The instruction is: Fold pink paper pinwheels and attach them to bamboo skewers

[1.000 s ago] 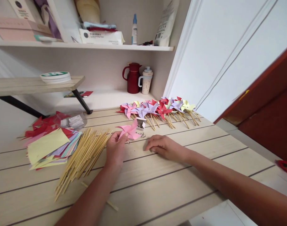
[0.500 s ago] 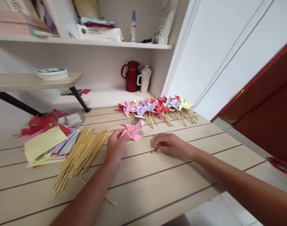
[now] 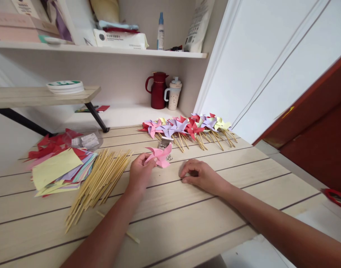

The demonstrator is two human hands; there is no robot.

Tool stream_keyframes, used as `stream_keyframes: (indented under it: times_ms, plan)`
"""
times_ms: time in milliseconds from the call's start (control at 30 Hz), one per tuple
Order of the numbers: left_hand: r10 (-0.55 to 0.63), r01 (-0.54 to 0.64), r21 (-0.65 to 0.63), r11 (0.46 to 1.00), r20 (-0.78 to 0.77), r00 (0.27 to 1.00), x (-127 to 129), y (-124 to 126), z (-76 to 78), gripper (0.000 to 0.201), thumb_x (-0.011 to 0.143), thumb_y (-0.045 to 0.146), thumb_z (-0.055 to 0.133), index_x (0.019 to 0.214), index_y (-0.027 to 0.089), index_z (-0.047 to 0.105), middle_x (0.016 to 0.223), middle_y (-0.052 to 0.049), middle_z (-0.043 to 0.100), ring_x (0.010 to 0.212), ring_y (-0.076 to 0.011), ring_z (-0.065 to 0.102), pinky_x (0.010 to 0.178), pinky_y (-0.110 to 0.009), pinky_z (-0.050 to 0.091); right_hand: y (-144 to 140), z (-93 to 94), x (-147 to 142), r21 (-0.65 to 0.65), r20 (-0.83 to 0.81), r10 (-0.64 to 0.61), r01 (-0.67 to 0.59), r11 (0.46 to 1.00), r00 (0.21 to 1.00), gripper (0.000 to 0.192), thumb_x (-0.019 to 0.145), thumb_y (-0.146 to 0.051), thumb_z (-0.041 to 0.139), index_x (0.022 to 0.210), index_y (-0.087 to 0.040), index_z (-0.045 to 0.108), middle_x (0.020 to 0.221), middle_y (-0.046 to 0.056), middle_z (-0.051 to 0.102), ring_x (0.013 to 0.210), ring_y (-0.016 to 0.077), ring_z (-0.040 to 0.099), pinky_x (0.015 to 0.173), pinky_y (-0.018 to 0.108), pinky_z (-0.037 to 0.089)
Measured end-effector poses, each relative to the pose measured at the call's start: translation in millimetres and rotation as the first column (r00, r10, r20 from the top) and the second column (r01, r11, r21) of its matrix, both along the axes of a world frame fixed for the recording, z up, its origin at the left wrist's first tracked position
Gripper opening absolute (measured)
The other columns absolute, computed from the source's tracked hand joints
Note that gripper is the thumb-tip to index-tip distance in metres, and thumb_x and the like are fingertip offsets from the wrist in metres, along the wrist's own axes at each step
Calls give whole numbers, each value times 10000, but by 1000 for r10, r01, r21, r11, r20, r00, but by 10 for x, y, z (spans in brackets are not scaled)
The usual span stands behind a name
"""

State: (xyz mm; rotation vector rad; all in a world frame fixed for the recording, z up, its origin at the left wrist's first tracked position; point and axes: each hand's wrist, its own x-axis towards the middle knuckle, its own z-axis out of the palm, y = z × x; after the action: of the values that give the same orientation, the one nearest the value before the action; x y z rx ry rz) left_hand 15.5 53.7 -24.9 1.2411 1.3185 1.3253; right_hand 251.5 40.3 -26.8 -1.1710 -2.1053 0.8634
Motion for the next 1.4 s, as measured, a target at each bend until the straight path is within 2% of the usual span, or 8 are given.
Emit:
stream_keyframes:
  times_ms: [67,200,367,600,900,967,1133,1400]
  plan:
    - [-11,11,2,1000,-1,1000,-1,3,-1,151,757,318,678,761,169,654,661,20,632,684,-152,548,686,-241,400,6,7,9,-5,-6,14,-14,1000,1000,30,822,-246,715,816,-220,729,861,25,678,761,162,590,659,272,451]
    - [-21,22,8,1000,-19,1000,-6,14,-12,147,761,315,673,765,169,652,673,20,630,692,-152,547,689,-242,397,4,10,-4,-15,-25,-16,15,1000,1000,170,909,-266,608,784,-204,705,847,36,686,787,168,620,730,291,479]
    - [-37,37,3,999,-53,998,-10,16,-18,150,765,318,664,765,169,651,683,19,629,699,-157,548,690,-250,398,1,-19,-21,-16,-1,-43,43,999,999,88,863,-191,646,823,-214,720,875,30,690,799,169,626,715,287,484]
    - [-88,89,7,996,-111,990,12,15,-41,124,765,301,636,772,179,659,714,16,644,705,-167,562,659,-255,389,24,-26,49,66,-5,115,-115,991,993,175,937,-211,600,967,-258,766,963,48,702,935,184,634,868,326,489]
    - [-117,122,24,992,-167,979,40,-7,-26,126,761,301,617,728,184,644,689,22,614,679,-156,526,643,-251,382,50,-24,82,119,64,234,-240,963,970,188,913,-266,663,1062,-294,776,1028,56,666,990,192,613,915,342,454]
    - [-116,121,23,992,-167,979,42,-13,-8,131,758,306,617,715,184,640,683,21,611,676,-158,526,641,-251,382,49,-18,72,127,69,249,-256,958,966,175,915,-291,664,1046,-290,780,1042,62,662,1011,199,609,939,357,440]
    - [-105,110,19,994,-166,981,52,-22,30,129,751,304,623,712,184,650,673,18,611,665,-161,525,639,-256,382,39,13,37,84,50,268,-272,959,962,140,896,-342,687,859,-244,780,983,67,678,998,208,619,931,360,442]
    - [-103,110,31,993,-184,978,48,-28,20,114,744,292,631,730,184,666,700,11,638,696,-172,557,654,-259,398,64,26,43,44,3,258,-258,965,966,162,862,-371,722,930,-226,750,977,73,705,950,208,631,895,346,470]
